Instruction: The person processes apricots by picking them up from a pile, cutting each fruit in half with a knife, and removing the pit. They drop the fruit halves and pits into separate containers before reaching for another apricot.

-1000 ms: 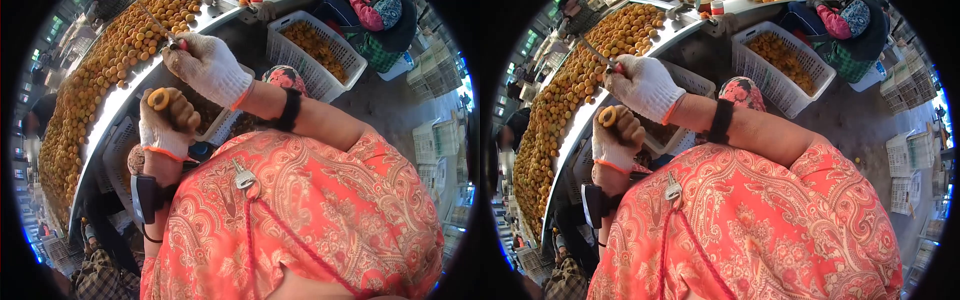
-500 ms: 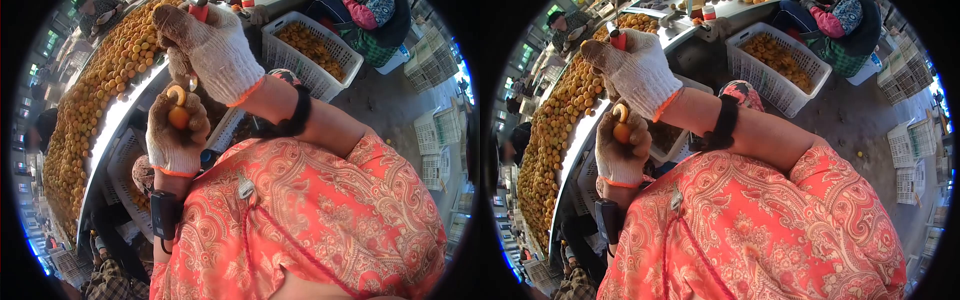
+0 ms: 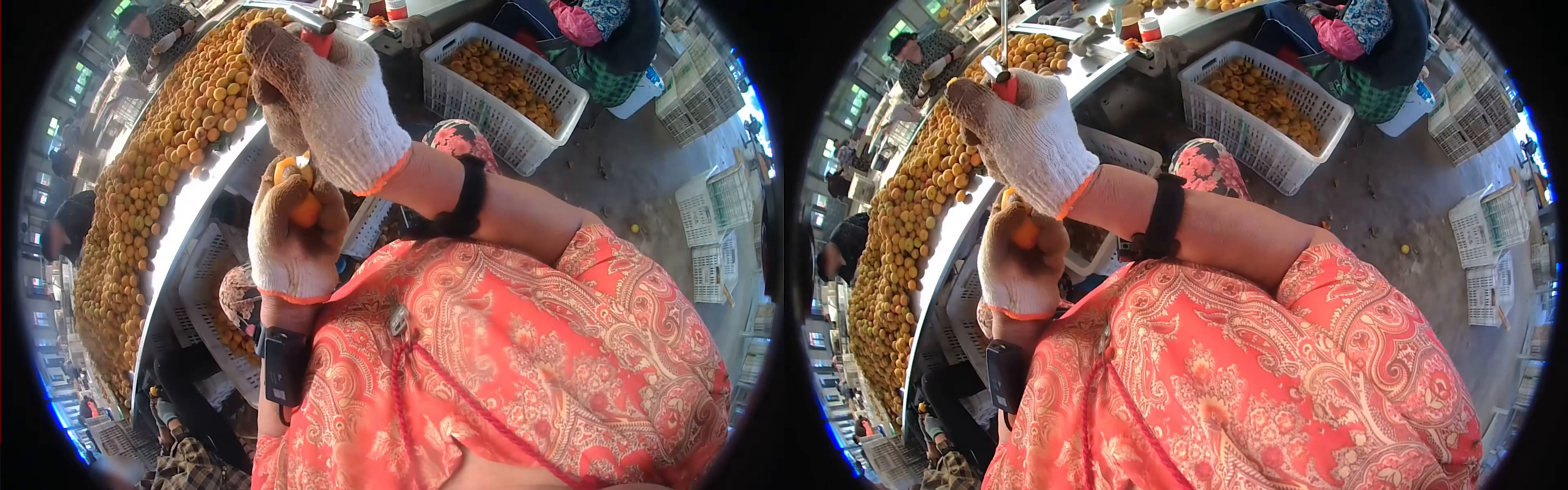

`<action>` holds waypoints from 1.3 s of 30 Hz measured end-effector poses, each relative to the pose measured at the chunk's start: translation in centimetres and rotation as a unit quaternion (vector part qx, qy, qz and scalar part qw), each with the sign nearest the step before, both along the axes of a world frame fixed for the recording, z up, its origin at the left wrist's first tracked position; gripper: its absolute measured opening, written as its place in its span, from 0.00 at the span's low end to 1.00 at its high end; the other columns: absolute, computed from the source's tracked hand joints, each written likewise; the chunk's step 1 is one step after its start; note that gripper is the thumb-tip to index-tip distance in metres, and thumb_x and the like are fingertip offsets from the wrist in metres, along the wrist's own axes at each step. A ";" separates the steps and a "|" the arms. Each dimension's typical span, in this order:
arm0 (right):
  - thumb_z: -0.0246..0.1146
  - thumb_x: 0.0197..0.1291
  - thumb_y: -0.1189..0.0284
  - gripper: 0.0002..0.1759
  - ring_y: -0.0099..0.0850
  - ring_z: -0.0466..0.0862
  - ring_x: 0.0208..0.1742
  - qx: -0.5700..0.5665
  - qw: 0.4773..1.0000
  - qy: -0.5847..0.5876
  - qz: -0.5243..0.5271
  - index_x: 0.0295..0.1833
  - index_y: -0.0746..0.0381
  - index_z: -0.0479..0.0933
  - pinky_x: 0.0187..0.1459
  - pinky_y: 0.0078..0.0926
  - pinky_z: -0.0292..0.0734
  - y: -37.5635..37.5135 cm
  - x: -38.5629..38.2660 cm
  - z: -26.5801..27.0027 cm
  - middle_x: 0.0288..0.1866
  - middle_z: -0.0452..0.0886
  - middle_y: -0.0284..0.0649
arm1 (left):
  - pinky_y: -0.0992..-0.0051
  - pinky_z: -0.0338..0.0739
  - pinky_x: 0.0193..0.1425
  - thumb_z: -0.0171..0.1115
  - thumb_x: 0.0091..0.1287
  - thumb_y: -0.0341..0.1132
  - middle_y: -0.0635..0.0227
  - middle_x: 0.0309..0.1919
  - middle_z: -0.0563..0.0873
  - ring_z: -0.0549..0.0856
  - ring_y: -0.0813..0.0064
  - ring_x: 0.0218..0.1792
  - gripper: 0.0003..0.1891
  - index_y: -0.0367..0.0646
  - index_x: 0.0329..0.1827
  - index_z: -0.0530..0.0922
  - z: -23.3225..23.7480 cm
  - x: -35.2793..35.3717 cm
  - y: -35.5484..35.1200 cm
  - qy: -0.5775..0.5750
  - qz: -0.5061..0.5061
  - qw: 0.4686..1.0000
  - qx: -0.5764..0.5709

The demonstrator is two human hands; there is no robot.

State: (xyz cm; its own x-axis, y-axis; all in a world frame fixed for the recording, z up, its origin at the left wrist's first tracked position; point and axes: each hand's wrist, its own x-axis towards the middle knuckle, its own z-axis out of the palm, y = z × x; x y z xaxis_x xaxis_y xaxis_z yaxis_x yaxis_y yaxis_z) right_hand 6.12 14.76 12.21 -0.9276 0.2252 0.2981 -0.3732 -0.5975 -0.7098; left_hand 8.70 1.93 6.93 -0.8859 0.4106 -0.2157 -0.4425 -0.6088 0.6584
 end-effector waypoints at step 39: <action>0.67 0.66 0.60 0.20 0.25 0.71 0.13 0.042 0.988 0.006 0.145 0.24 0.59 0.74 0.15 0.25 0.64 2.0 0.1 0.5 0.15 0.73 0.33 | 0.80 0.54 0.21 0.55 0.75 0.40 0.73 0.26 0.70 0.61 0.82 0.18 0.10 0.42 0.44 0.73 0.8 1.2 0.6 -0.025 -0.064 0.997 -0.041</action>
State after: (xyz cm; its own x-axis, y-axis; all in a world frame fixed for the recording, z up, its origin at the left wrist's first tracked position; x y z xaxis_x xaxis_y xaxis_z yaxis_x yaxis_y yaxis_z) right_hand 6.23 16.79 12.75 -0.9455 -0.0764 0.3166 -0.2038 -0.6196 -0.7580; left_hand 9.93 2.57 7.69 -0.8145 0.4998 -0.2947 -0.5465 -0.4904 0.6789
